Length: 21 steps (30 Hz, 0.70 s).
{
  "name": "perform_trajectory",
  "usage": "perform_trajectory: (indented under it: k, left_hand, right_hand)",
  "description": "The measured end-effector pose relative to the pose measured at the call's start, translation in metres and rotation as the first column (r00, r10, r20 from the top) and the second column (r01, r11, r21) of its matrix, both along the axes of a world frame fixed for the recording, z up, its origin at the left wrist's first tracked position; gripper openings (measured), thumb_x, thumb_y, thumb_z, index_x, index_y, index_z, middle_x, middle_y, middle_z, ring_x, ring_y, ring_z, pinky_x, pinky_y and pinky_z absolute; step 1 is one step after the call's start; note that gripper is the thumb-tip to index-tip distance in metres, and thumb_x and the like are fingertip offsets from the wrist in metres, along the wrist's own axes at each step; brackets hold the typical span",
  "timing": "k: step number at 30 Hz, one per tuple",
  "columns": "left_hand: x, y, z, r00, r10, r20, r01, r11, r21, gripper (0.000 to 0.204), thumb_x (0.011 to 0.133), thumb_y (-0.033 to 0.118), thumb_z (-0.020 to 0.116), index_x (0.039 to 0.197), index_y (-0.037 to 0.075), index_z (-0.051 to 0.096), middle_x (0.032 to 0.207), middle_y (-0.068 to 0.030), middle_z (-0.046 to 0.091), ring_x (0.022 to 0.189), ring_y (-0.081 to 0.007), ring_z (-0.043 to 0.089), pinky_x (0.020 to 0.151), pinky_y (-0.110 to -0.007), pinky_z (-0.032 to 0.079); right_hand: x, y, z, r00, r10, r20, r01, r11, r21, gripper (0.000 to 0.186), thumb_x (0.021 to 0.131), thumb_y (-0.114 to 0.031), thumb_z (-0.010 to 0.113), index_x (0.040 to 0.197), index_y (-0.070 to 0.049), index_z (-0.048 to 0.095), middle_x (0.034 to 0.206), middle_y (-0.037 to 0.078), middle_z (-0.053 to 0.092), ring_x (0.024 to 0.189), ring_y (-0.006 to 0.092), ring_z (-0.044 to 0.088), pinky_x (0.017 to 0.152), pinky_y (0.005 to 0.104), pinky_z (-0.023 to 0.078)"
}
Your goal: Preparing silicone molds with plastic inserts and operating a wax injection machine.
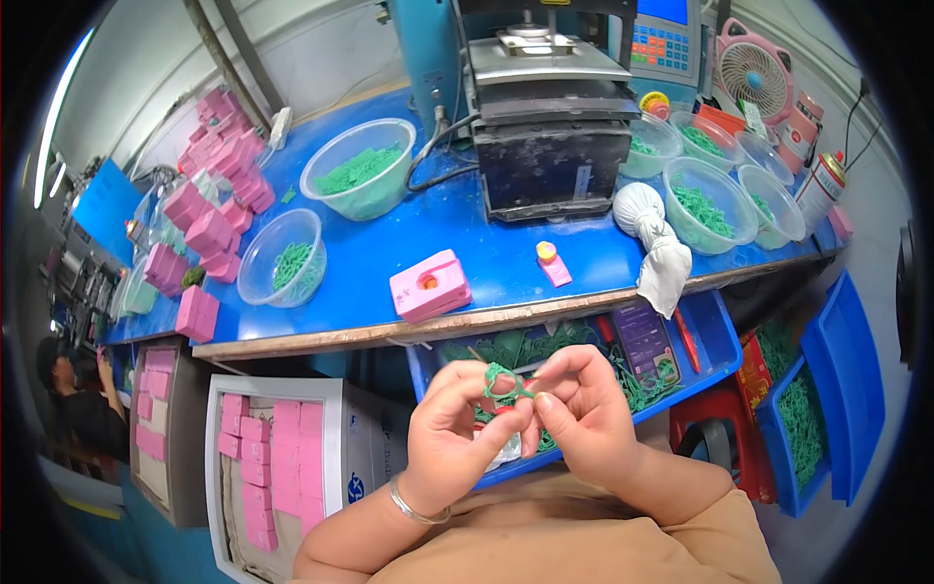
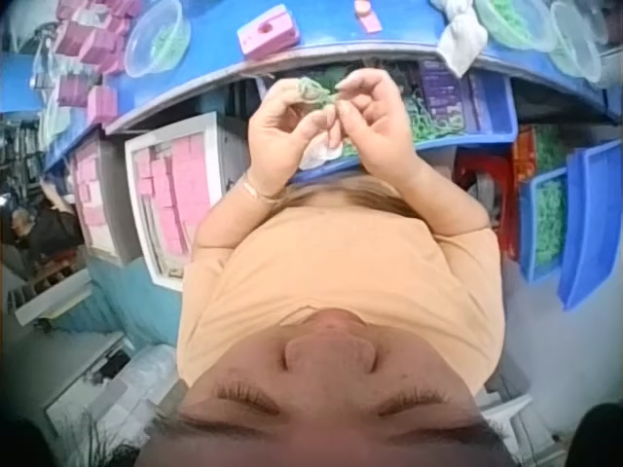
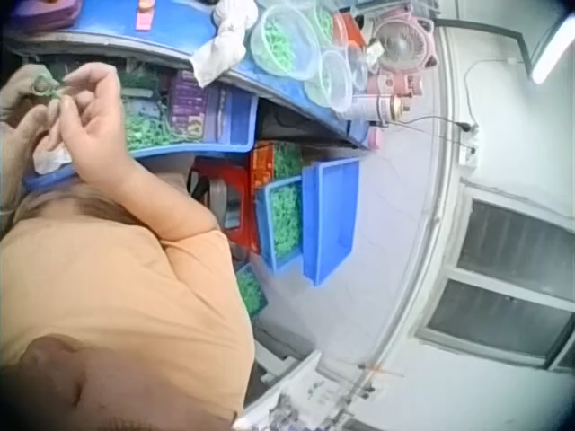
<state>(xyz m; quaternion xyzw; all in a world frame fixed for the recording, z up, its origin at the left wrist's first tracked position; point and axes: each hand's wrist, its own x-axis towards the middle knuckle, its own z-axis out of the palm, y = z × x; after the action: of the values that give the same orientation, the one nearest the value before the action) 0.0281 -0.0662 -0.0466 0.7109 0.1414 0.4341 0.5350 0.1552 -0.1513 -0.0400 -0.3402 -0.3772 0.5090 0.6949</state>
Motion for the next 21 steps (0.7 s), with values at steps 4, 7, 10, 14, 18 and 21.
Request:
perform_trajectory:
  k: [4,7,10,14,18,21]
  left_hand:
    - [-0.006,-0.009,-0.002,0.998,0.035,0.048,-0.032,0.998,-0.053,0.027,0.068,0.001,0.070,0.093,0.003,0.060,0.090,-0.0084,0.054,0.078,-0.0192,0.052,0.067,-0.030,0.042]
    - [-0.012,-0.006,-0.001,0.988,0.152,-0.012,-0.126,0.858,0.498,0.028,0.063,0.000,0.069,0.090,0.005,0.061,0.082,-0.0061,0.054,0.071,-0.0204,0.051,0.062,-0.030,0.041]
    - [-0.018,-0.005,0.002,0.972,0.236,-0.001,-0.141,0.582,0.801,0.035,0.055,0.000,0.067,0.089,0.006,0.062,0.077,-0.0036,0.054,0.067,-0.0210,0.050,0.060,-0.032,0.040]
    - [-0.025,-0.005,0.011,0.943,0.312,-0.116,-0.124,0.653,0.747,0.034,0.055,-0.002,0.064,0.087,0.006,0.062,0.077,-0.0045,0.054,0.067,-0.0223,0.050,0.061,-0.033,0.039]
    - [-0.030,-0.005,0.014,0.925,0.346,-0.159,-0.130,0.679,0.723,0.028,0.056,-0.003,0.065,0.082,0.004,0.060,0.074,-0.0058,0.054,0.066,-0.0236,0.050,0.059,-0.034,0.039]
    - [-0.030,-0.007,0.014,0.922,0.338,-0.190,-0.110,0.697,0.708,0.026,0.056,-0.002,0.066,0.081,0.004,0.061,0.073,-0.0058,0.054,0.066,-0.0236,0.050,0.059,-0.033,0.039]
  right_hand:
    - [-0.003,-0.004,-0.004,0.999,0.006,0.036,-0.003,0.998,-0.063,0.017,0.089,-0.001,0.044,0.102,-0.006,0.034,0.080,0.007,0.053,0.062,0.0078,0.049,0.054,0.0202,0.041]
    - [-0.003,0.004,-0.013,0.965,0.099,-0.244,-0.156,0.961,-0.229,0.015,0.087,-0.003,0.046,0.098,-0.007,0.036,0.078,0.005,0.053,0.062,0.0059,0.048,0.051,0.0186,0.037]
    - [-0.002,0.019,-0.033,0.959,0.059,-0.278,-0.155,0.929,-0.337,0.013,0.087,-0.006,0.049,0.096,-0.007,0.040,0.069,0.004,0.054,0.054,0.0058,0.046,0.046,0.0189,0.035]
    - [0.006,0.014,-0.036,0.975,0.076,0.207,0.005,0.931,-0.366,0.009,0.088,-0.011,0.053,0.093,-0.003,0.052,0.065,0.004,0.056,0.054,0.0092,0.052,0.049,0.0203,0.041]
    - [0.006,-0.001,-0.010,0.743,-0.129,0.657,0.113,0.991,0.068,0.015,0.081,-0.005,0.060,0.095,-0.002,0.060,0.077,0.007,0.058,0.066,0.0128,0.057,0.055,0.0225,0.046]
    - [0.006,0.000,-0.006,0.702,-0.223,0.677,0.076,0.968,0.241,0.017,0.077,0.001,0.063,0.093,-0.001,0.060,0.086,0.010,0.059,0.066,0.0151,0.056,0.053,0.0244,0.046]
